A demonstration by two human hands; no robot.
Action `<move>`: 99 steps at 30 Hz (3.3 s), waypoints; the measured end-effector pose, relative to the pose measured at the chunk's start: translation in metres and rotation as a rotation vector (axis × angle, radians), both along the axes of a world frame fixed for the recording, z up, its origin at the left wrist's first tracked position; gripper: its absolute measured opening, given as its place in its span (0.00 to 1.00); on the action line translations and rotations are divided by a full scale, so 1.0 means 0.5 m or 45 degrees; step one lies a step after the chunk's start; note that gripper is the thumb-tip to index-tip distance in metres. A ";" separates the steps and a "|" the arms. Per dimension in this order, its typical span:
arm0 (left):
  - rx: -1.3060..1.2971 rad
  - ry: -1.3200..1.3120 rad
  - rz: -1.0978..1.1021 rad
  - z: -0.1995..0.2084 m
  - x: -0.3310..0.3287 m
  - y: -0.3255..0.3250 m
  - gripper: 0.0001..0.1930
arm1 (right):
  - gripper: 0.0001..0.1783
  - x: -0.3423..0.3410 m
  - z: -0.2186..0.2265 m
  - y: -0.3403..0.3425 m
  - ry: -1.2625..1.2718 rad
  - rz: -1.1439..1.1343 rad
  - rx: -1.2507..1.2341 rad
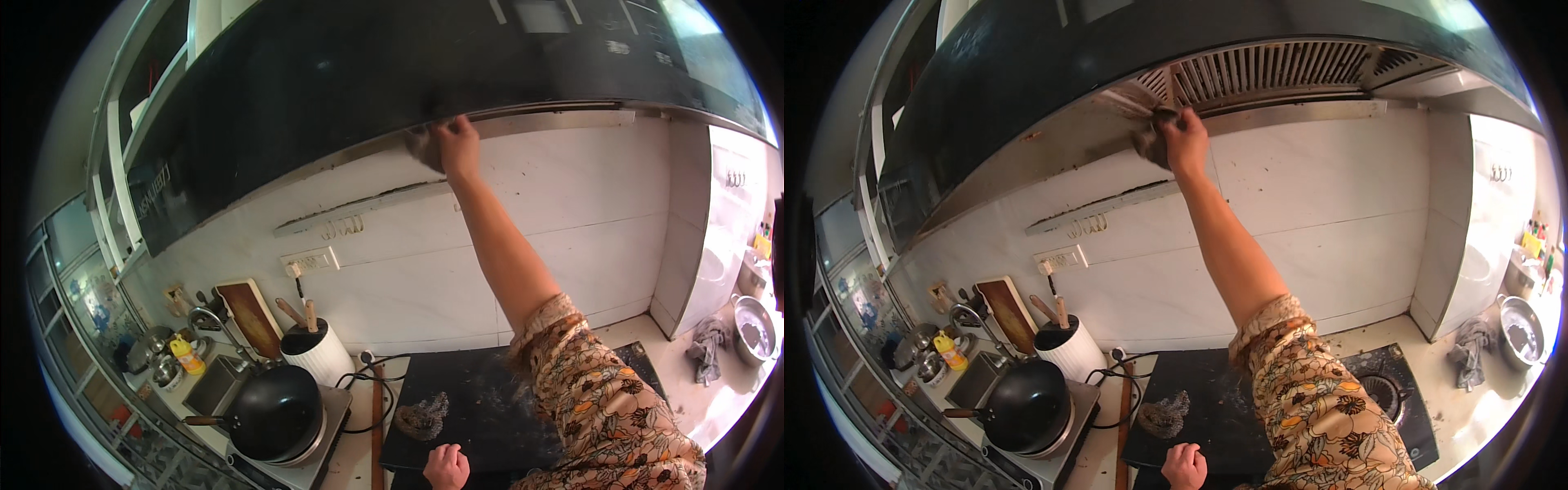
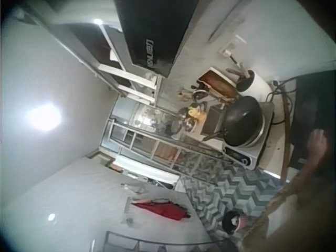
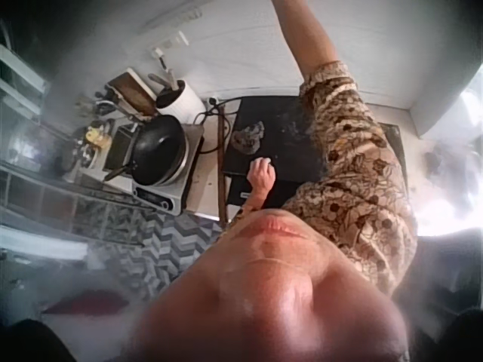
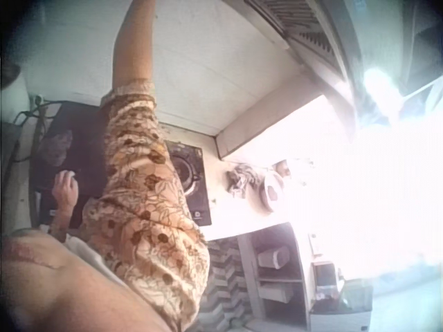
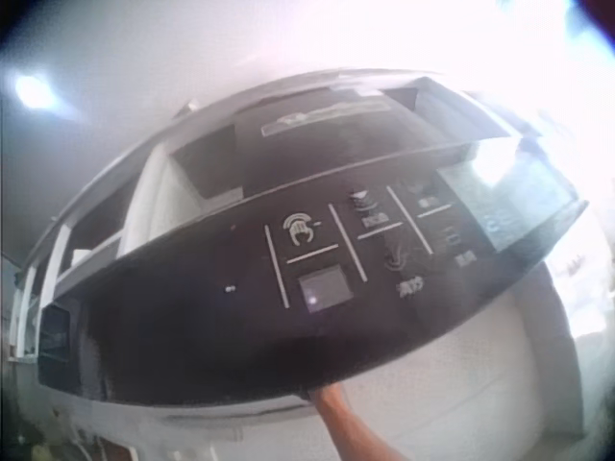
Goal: The person cleans the underside of a kitchen range hood using a cloth and paper towels. They repeatedly wipe the metal surface, rinse the cloth at the sink, and continue wiping different sections of the hood.
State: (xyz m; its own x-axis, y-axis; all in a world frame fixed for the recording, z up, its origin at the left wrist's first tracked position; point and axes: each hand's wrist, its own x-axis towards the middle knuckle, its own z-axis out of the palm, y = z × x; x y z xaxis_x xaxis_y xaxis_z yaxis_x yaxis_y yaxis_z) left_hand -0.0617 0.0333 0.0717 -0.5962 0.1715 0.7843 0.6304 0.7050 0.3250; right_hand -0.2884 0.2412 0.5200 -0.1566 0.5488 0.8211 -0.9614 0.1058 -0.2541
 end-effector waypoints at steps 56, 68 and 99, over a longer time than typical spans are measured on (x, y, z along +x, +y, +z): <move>-0.352 1.251 0.019 1.003 0.027 -0.025 0.17 | 0.17 0.186 0.102 -0.041 -0.085 0.175 -0.553; -0.345 1.212 -0.033 0.999 0.028 -0.027 0.17 | 0.17 0.182 0.098 -0.013 -0.232 0.229 -0.420; -0.967 1.717 0.498 1.008 0.029 -0.084 0.19 | 0.14 0.280 -0.012 -0.204 0.438 0.456 -0.374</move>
